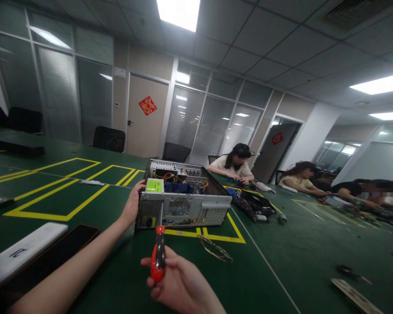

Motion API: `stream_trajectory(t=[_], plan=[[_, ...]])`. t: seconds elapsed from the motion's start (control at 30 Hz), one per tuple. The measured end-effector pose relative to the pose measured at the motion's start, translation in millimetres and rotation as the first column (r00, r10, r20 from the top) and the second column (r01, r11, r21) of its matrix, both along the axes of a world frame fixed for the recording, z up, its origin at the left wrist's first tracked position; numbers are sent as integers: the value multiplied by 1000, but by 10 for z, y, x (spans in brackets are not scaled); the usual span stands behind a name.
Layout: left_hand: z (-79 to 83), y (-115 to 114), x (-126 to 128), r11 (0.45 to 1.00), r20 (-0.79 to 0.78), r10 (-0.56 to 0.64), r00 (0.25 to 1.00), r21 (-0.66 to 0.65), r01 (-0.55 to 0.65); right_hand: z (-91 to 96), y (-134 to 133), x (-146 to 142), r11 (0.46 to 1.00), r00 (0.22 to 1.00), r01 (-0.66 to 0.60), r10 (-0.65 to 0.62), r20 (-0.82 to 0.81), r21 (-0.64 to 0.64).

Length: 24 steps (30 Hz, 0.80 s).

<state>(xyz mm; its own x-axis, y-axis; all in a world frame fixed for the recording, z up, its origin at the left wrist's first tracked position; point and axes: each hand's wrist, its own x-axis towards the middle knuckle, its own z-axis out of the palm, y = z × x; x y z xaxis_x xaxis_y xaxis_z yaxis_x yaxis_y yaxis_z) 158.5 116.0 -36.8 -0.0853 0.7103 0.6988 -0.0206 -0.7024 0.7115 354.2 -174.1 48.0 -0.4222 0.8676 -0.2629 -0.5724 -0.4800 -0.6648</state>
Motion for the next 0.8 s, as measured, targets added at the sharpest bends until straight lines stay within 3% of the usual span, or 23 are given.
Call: stream_trajectory(t=[0.23, 0.57, 0.8], plan=[[-21, 34, -2, 1000, 8, 1, 1000, 7, -1, -70, 16, -17, 998, 996, 34, -38, 78, 53], [-1, 11, 2, 1000, 15, -13, 1000, 0, 13, -1, -7, 58, 992, 990, 122, -120, 79, -19], [14, -14, -5, 1000, 1, -9, 1000, 4, 9, 54, -11, 36, 997, 997, 72, -72, -1, 15]])
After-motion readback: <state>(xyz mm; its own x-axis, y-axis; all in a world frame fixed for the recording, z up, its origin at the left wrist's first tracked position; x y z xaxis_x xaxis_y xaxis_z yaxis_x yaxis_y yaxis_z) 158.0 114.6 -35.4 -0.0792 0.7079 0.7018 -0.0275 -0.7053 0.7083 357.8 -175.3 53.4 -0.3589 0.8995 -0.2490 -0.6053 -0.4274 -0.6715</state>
